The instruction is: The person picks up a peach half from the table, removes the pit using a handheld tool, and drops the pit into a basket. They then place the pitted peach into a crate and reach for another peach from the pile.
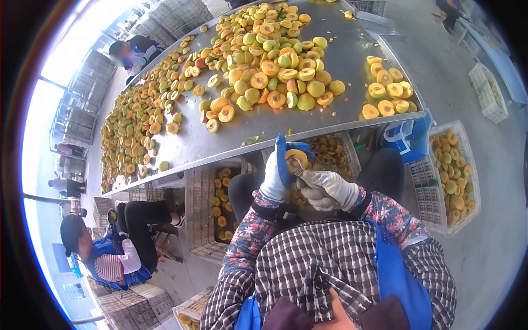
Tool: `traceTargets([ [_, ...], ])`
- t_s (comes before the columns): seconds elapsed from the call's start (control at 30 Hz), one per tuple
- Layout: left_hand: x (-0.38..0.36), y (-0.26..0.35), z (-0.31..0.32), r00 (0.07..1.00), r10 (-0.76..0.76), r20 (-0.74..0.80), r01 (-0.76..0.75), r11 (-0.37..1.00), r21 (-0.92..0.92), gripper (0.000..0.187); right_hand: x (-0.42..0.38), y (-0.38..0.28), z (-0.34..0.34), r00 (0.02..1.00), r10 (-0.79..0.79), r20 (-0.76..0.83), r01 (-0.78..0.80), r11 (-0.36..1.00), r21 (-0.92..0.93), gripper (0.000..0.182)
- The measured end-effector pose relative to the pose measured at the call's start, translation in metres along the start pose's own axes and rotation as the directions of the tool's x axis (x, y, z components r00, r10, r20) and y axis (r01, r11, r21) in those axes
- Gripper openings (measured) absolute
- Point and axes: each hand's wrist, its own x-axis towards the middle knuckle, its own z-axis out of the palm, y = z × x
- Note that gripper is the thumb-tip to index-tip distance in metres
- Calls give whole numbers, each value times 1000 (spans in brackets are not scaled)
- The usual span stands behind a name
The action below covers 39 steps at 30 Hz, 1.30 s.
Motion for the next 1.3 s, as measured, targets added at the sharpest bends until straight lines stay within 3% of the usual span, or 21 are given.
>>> traceTargets([
  [0.17, 3, -18, -8, 999, -12, -37, 12, 1000, 3, 59, 0, 9, -13, 1000, -4, 21, 2, 997, 83, 38],
  [0.23, 18, -51, -39, 975, 156, -160, -145, 986, 83, 59, -5, 10, -19, 983, -94, 156, 62, 978, 199, 37],
  [0.3, 18, -43, -43, 948, 205, -244, -175, 975, 139, 59, -15, 3, -18, 983, -146, 114, 123, 975, 186, 34],
  [0.37, 1, -12, -31, 974, -159, -163, 119, 966, -231, 63, -21, -5, -12, 971, -204, -129, 197, 978, -66, 31],
  [0.43, -2, -2, -38, 984, -160, -76, 135, 955, -263, 68, -7, 2, -59, 977, -176, -123, 147, 966, -215, 33],
  [0.47, -4, 1, -39, 983, -168, -73, 143, 952, -272, 71, 6, 15, -87, 906, -405, -119, 216, 687, -694, 36],
  [0.5, -6, 4, -42, 982, -178, -68, 152, 948, -281, 73, 12, 23, -101, 808, -588, 14, 164, 203, -965, 39],
  [0.57, -19, 14, -59, 991, -131, -27, 122, 968, -220, 64, -1, 10, -75, 870, -453, -195, -182, 74, -981, 47],
  [0.6, -28, 25, -60, 966, 248, -68, -209, 912, 353, 58, -2, 6, -67, 881, -414, -229, -242, 21, -970, 48],
  [0.63, -36, 36, -66, 825, 556, 104, -407, 456, 791, 51, -4, 4, -61, 886, -379, -267, -302, -34, -953, 49],
  [0.7, -41, 47, -134, 869, 442, -224, -127, 636, 761, 41, -4, 10, -68, 882, -393, -258, -341, -157, -927, 46],
  [0.77, -62, 98, -118, 763, 446, -467, 327, 356, 875, 41, -4, 6, -63, 886, -330, -327, -412, -230, -882, 46],
  [0.8, -65, 103, -145, 766, 427, -482, 446, 187, 875, 42, -2, 15, -78, 895, -386, -225, -337, -252, -907, 47],
  [0.83, -63, 99, -174, 763, 410, -500, 545, 8, 838, 44, -1, 14, -78, 896, -386, -221, -334, -255, -908, 47],
  [0.87, -62, 89, -190, 761, 415, -499, 546, 8, 838, 44, -1, 11, -75, 902, -364, -233, -328, -228, -917, 47],
  [0.93, -56, 75, -209, 747, 571, -341, 596, -348, 724, 46, 2, 6, -74, 910, -327, -257, -334, -208, -919, 50],
  [0.97, -43, 79, -204, 749, 571, -337, 592, -348, 727, 46, 2, 5, -76, 908, -331, -258, -337, -208, -918, 50],
  [1.03, 0, 92, -177, 832, 550, -69, 156, -113, 981, 46, 4, 6, -84, 907, -348, -237, -309, -168, -936, 51],
  [1.1, 50, 95, -139, 910, 411, -58, 32, 69, 997, 43, 6, 6, -89, 905, -367, -213, -291, -172, -941, 50],
  [1.23, 138, 82, -65, 980, 182, -82, 87, -21, 996, 45, 8, -1, -80, 903, -339, -265, -333, -161, -929, 47],
  [1.3, 170, 62, -50, 967, 212, -142, 162, -84, 983, 53, 8, -1, -80, 898, -346, -273, -343, -159, -926, 47],
])
